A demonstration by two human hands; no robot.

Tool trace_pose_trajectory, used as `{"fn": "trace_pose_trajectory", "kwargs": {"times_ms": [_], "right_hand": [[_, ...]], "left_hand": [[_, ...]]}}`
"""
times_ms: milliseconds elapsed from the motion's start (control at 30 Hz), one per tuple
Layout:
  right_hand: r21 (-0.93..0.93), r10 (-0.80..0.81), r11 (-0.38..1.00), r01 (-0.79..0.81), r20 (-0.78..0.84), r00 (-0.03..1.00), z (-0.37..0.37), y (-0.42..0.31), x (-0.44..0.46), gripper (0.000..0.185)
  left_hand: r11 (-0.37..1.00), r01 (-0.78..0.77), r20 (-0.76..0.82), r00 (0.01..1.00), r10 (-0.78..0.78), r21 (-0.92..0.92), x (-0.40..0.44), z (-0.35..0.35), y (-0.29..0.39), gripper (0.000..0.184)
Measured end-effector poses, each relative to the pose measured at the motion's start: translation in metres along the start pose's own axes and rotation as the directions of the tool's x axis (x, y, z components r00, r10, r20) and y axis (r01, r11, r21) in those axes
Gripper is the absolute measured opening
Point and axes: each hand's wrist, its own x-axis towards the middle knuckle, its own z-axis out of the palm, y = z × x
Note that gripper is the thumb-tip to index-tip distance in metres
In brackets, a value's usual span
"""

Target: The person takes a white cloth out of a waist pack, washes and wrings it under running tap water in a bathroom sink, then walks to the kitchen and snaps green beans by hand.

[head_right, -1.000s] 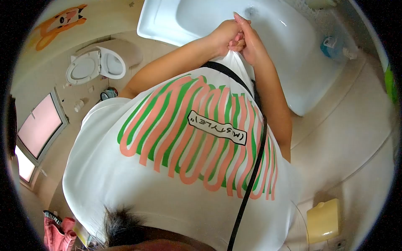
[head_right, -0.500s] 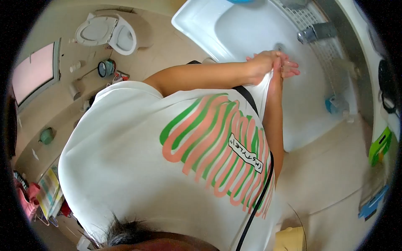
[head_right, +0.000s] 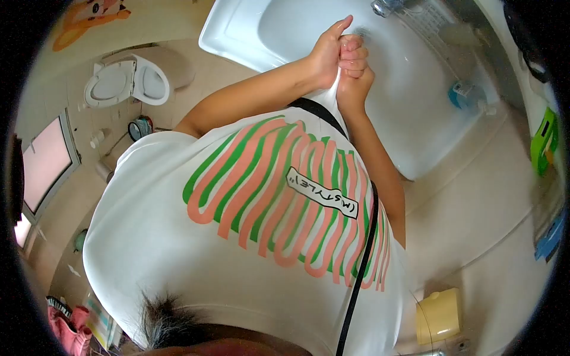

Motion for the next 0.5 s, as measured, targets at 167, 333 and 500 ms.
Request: {"fn": "trace_pose_trajectory", "kwargs": {"times_ms": [167,333,500], "right_hand": [[-0.029,0.101,0.994,-0.102,-0.053,0.994,-0.001,-0.004,0.000,0.006],[-0.086,0.153,0.984,-0.155,-0.036,0.988,-0.005,-0.005,0.000,0.007],[-0.171,0.082,0.981,-0.096,-0.089,0.993,-0.006,-0.004,0.000,0.009]], "left_hand": [[0.986,0.015,-0.150,0.989,0.011,0.169,0.004,0.012,-0.001,0.041],[0.990,0.005,-0.179,0.984,0.020,0.138,0.007,0.012,-0.005,0.039],[0.984,0.037,-0.146,0.989,-0.011,0.176,0.014,0.004,-0.006,0.040]]}}
